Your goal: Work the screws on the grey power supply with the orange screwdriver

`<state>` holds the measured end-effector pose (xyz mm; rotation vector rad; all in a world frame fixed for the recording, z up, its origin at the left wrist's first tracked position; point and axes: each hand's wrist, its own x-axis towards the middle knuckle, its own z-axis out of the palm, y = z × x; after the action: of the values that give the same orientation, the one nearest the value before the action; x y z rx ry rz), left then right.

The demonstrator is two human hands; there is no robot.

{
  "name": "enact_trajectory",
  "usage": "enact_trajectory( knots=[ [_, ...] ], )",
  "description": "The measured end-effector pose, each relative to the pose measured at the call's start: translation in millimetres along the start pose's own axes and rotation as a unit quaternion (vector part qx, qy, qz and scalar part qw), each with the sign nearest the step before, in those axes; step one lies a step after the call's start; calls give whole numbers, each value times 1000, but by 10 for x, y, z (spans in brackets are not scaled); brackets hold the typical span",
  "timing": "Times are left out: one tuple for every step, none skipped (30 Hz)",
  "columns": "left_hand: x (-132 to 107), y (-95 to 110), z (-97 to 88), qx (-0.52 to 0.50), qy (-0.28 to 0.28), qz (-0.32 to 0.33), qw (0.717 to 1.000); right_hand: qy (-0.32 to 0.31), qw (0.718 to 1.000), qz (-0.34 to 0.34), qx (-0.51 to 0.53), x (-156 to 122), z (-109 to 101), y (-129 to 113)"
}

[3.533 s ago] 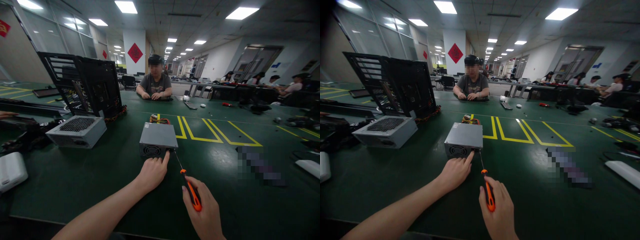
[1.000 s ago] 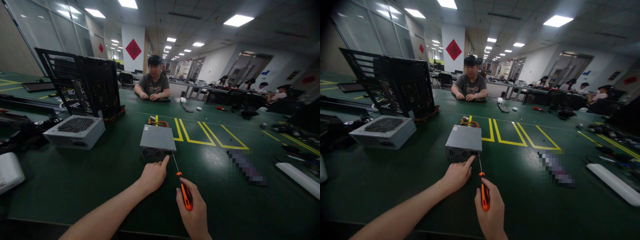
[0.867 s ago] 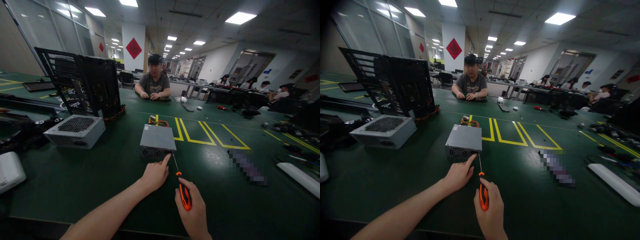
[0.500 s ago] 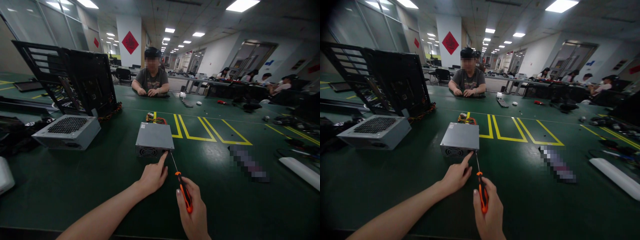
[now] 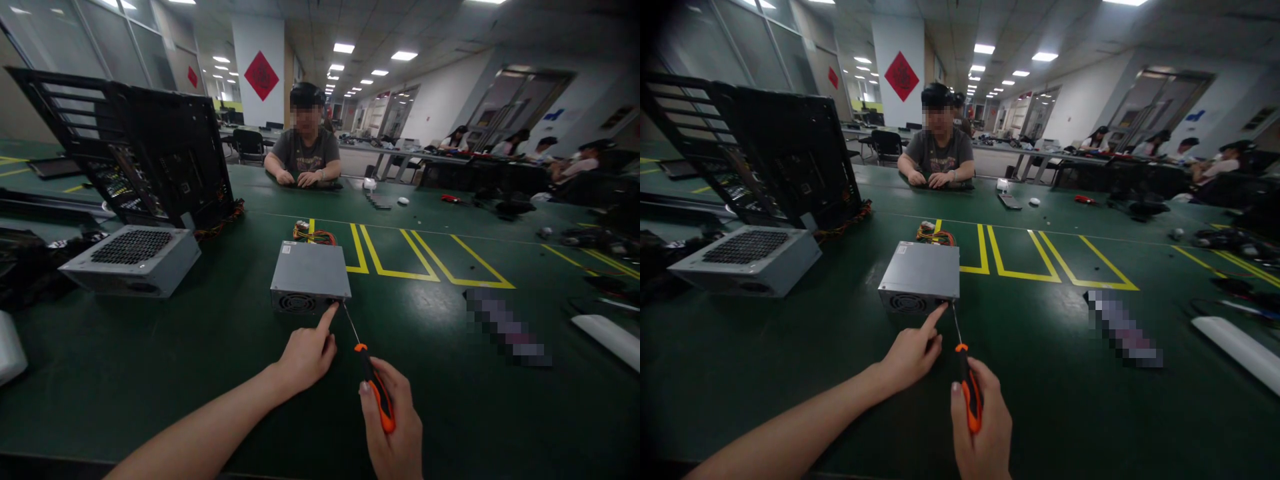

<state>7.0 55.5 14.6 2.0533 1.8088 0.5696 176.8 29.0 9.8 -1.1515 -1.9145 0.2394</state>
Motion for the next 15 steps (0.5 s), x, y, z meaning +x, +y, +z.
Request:
enact_trajectory(
  knots=[
    [-3, -4, -1, -1, -2, 3, 1000, -4, 1000, -2, -4, 2, 4, 0],
    [-7, -10, -2, -1, -3, 5, 1000, -10, 1000, -15, -5, 8, 8, -3],
    [-9, -16, -2, -1, -3, 7, 1000, -15, 999, -35, -6, 18, 13, -6],
    [-11, -22, -2, 0, -4, 8, 1000, -17, 998, -57, -5, 29, 18, -11],
    [-12, -27, -2, 2, -4, 8, 1000, -16, 997, -74, -3, 40, 23, -15],
    [-11, -31, -2, 3, -3, 8, 1000, -14, 996, -85, -1, 48, 27, -18],
    [-9, -34, -2, 4, -4, 8, 1000, -14, 996, -87, 2, 53, 30, -18],
    [-6, -35, -2, 5, -5, 8, 1000, -17, 996, -86, 4, 53, 31, -16],
    [-3, -34, -5, 7, -8, 8, 1000, -20, 997, -80, 5, 50, 30, -11],
    [-1, -31, -9, 10, -10, 7, 1000, -24, 997, -70, 5, 42, 29, -5],
    [0, -28, -16, 14, -12, 6, 1000, -28, 998, -56, 6, 33, 27, 3],
    [-1, -25, -25, 18, -15, 7, 1000, -32, 999, -39, 5, 22, 25, 10],
    [-4, -21, -36, 22, -15, 8, 1000, -36, 999, -23, 4, 11, 24, 15],
    [-10, -19, -49, 27, -14, 9, 999, -39, 999, -11, 3, 1, 25, 16],
    [-18, -17, -63, 33, -12, 11, 999, -45, 999, -5, 4, -8, 28, 15]
  ],
)
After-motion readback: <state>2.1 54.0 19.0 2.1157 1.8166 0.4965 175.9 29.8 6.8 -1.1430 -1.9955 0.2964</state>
